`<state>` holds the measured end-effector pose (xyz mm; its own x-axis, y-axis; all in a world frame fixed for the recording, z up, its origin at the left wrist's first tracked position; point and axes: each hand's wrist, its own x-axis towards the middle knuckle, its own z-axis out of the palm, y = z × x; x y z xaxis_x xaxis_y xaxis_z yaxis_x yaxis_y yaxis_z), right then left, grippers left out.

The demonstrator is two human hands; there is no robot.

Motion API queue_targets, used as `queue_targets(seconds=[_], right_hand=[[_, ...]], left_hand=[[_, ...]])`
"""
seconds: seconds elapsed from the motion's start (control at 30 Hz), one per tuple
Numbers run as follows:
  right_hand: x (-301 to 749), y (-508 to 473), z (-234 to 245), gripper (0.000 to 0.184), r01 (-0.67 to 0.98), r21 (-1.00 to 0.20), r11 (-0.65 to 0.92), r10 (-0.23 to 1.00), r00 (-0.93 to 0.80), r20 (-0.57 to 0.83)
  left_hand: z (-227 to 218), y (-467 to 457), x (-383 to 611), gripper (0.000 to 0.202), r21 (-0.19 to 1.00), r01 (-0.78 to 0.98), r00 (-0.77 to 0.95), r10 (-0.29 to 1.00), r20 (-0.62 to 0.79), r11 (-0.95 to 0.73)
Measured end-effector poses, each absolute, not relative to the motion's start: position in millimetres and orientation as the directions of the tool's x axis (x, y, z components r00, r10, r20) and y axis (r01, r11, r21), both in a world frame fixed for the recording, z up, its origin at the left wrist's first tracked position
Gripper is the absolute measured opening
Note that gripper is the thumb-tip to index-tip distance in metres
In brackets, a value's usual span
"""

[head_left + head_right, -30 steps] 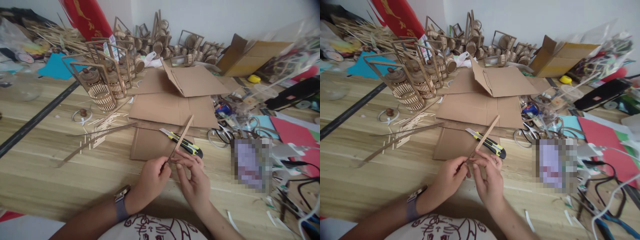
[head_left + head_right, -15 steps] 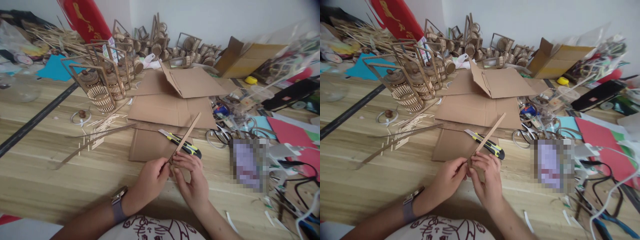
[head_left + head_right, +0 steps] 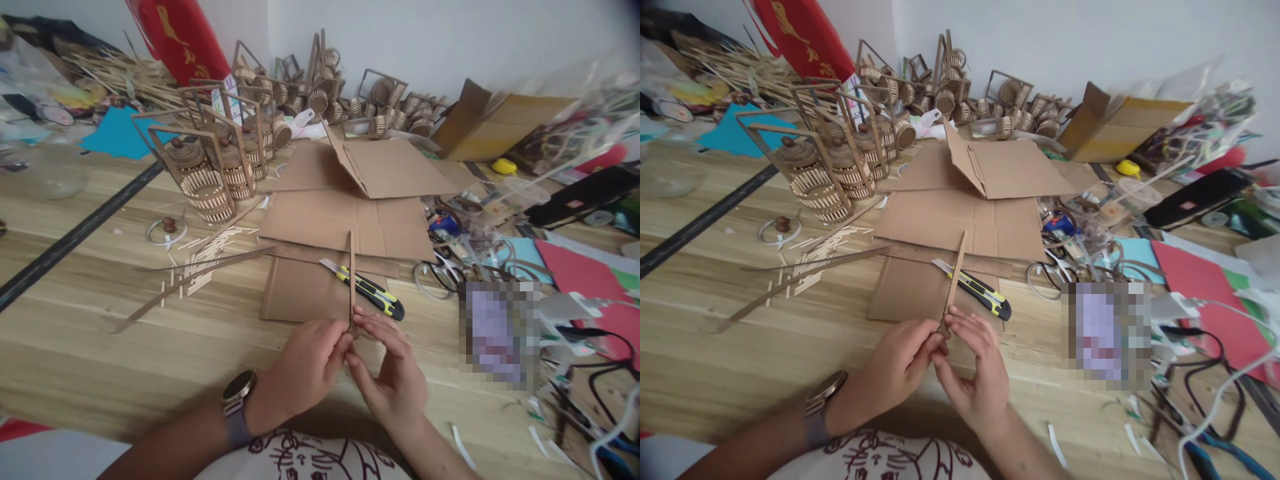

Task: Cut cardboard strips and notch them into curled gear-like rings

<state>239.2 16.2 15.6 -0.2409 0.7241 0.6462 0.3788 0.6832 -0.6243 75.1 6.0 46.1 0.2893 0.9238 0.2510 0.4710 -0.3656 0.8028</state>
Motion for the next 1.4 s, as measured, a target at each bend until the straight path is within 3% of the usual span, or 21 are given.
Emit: queue_targets(seconds=[0.13, 0.23, 0.37, 0.43, 0.5, 0.6, 0.67, 0.8, 0.93, 1.07, 1.27, 1.4], right_hand=[[241.0, 15.9, 18.2, 0.051, 0.332, -0.664, 0.671, 0.738, -0.214, 0.639], [242.8, 18.9, 23.7, 0.042, 0.338, -0.636, 0.694, 0.716, -0.226, 0.661], [242.0, 20.4, 25.1, 0.033, 0.33, -0.617, 0.714, 0.693, -0.213, 0.688], [240.4, 19.3, 25.2, 0.032, 0.33, -0.623, 0.709, 0.698, -0.205, 0.686], [240.4, 19.7, 28.3, 0.028, 0.354, -0.618, 0.702, 0.704, -0.22, 0.675], [248.2, 29.2, 37.3, 0.019, 0.421, -0.55, 0.721, 0.69, -0.367, 0.624], [258.3, 43.2, 40.6, 0.023, 0.511, -0.491, 0.705, 0.706, -0.443, 0.552], [271.8, 78.2, 29.3, 0.029, 0.805, -0.376, 0.46, 0.865, -0.31, 0.394], [265.9, 97.4, 12.8, 0.036, 0.882, -0.289, 0.372, 0.926, -0.33, 0.185], [265.4, 97.9, 18.9, 0.038, 0.874, -0.318, 0.368, 0.928, -0.324, 0.184], [279.0, 71.8, 53.2, 0.013, 0.785, -0.464, 0.411, 0.91, -0.387, 0.152], [273.8, 43.5, 67.4, 0.033, 0.681, -0.567, 0.463, 0.874, -0.457, 0.165]], left_hand=[[48.5, 5.9, 76.2, 0.022, 0.808, 0.443, 0.311, 0.911, 0.269, -0.39], [49.6, 6.2, 77.5, 0.023, 0.869, 0.375, 0.3, 0.929, 0.217, -0.324], [51.9, 10.5, 78.8, 0.026, 0.997, -0.06, 0.361, 0.932, -0.013, 0.037], [52.6, 14.5, 79.5, 0.034, 0.937, -0.287, 0.416, 0.907, -0.066, 0.199], [52.4, 18.5, 79.9, 0.041, 0.879, -0.39, 0.422, 0.902, -0.094, 0.274], [50.0, 22.7, 78.7, 0.04, 0.872, -0.402, 0.351, 0.926, -0.135, 0.28], [47.4, 23.7, 77.1, 0.036, 0.896, -0.371, 0.287, 0.948, -0.14, 0.244], [41.9, 24.0, 75.2, 0.029, 0.908, -0.349, 0.19, 0.966, -0.173, 0.231], [39.0, 25.0, 74.5, 0.026, 0.904, -0.342, 0.169, 0.963, -0.209, 0.256], [41.3, 27.7, 72.1, 0.028, 0.875, -0.4, 0.159, 0.961, -0.226, 0.272], [48.3, 30.5, 68.0, 0.039, 0.81, -0.497, 0.045, 0.941, -0.335, 0.312], [50.8, 31.1, 66.8, 0.037, 0.834, -0.467, 0.008, 0.945, -0.327, 0.293]])
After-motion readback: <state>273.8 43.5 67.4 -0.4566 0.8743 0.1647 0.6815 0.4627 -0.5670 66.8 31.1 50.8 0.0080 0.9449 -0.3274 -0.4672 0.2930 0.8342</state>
